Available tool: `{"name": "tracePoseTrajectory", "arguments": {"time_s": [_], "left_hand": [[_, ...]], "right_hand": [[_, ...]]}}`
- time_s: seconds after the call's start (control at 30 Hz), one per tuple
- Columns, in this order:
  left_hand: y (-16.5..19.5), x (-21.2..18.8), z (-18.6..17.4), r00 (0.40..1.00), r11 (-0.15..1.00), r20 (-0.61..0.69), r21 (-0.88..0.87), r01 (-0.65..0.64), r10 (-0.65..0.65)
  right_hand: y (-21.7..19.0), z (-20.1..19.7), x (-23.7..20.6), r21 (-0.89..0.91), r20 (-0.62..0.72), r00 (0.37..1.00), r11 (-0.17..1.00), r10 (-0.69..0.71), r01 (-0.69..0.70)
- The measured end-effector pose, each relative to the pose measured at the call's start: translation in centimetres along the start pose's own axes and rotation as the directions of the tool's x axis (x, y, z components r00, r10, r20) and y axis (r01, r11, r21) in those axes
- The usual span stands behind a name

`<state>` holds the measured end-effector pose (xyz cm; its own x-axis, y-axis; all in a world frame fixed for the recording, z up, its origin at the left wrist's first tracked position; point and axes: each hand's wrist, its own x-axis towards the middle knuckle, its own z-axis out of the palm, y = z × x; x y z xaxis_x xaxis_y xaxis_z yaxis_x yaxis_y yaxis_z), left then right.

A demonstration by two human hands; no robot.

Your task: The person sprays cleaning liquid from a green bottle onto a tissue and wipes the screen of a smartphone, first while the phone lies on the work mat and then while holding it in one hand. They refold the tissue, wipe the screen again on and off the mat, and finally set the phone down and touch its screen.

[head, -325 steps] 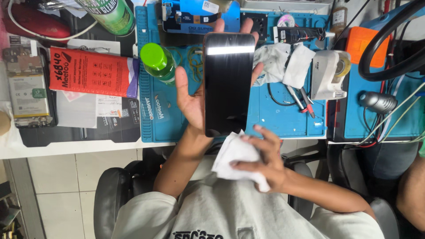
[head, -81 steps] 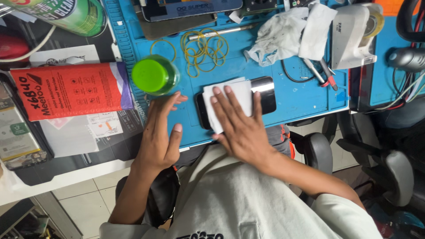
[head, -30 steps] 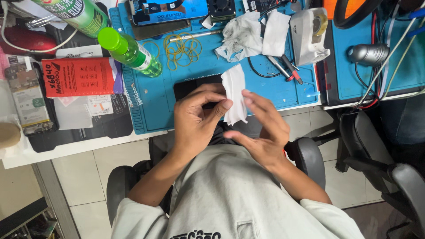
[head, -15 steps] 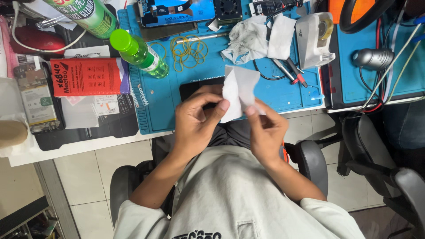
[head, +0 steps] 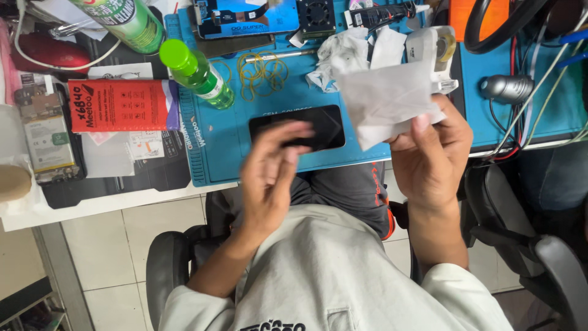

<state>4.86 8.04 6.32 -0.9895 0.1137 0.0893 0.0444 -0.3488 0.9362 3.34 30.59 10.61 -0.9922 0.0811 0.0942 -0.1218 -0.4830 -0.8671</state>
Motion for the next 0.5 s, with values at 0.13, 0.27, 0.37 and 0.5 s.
{"name": "tracePoseTrajectory", "arguments": {"time_s": [0.13, 0.27, 0.37, 0.5], "left_hand": [[0.0, 1.1, 1.4, 0.977, 0.942, 0.212, -0.331, 0.057, 0.015], [-0.5, 2.2, 1.9, 0.984, 0.903, 0.175, -0.415, 0.108, -0.038], [-0.9, 2.4, 1.9, 0.987, 0.91, 0.048, -0.383, 0.16, -0.153], [-1.4, 2.5, 1.2, 0.982, 0.929, -0.062, -0.34, 0.147, -0.178]], "right_hand": [[0.1, 0.4, 0.1, 0.036, 0.118, 0.987, 0.993, 0.11, -0.115], [1.4, 0.7, -0.3, 0.019, 0.009, 0.986, 0.985, 0.169, -0.169], [2.4, 1.1, -0.4, -0.052, -0.084, 0.983, 0.985, 0.162, -0.167], [3.2, 1.9, -0.5, -0.277, -0.045, 0.997, 0.958, 0.063, -0.073]]}}
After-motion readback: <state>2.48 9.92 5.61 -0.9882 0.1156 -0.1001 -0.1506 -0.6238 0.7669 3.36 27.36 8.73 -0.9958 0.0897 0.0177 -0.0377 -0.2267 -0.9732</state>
